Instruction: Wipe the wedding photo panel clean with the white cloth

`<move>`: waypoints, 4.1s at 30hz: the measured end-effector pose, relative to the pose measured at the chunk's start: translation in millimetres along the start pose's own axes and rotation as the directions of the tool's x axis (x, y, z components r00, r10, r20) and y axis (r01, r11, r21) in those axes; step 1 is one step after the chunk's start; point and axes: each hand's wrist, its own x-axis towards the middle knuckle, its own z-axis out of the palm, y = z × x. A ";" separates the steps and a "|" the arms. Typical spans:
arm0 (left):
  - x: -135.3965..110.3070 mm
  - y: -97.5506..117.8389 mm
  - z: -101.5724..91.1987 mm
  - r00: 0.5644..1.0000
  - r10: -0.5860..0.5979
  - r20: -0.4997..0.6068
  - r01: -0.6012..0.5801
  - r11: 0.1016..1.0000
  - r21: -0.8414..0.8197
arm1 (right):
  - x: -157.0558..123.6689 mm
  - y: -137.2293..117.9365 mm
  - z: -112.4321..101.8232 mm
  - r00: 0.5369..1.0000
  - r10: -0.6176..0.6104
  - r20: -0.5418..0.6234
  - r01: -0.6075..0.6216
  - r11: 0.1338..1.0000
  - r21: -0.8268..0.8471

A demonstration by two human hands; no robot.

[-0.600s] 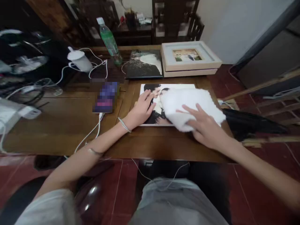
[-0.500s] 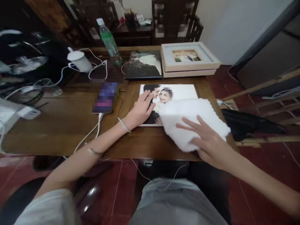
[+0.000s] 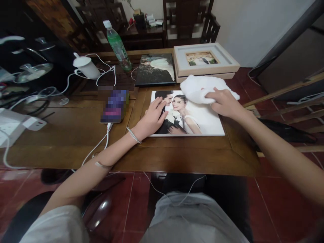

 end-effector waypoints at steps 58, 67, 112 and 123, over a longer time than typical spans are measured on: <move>-1.3 -1.6 4.3 1.000 -0.004 -0.018 0.003 0.999 -0.038 | -48.7 -73.9 -7.3 0.981 -0.195 0.021 0.190 0.973 0.129; -2.0 -3.1 4.6 0.999 0.018 -0.035 -0.020 0.999 -0.038 | 26.3 -39.3 8.8 0.996 -0.091 -0.021 0.092 0.993 0.078; 0.0 -1.3 6.0 1.000 0.014 -0.019 -0.014 0.999 -0.036 | -94.7 -126.6 -15.6 0.946 -0.314 0.083 0.296 0.939 0.175; -0.5 -4.8 11.0 0.994 0.027 -0.106 -0.035 0.996 -0.076 | 29.2 -64.0 6.2 0.998 -0.069 -0.010 0.070 0.988 0.136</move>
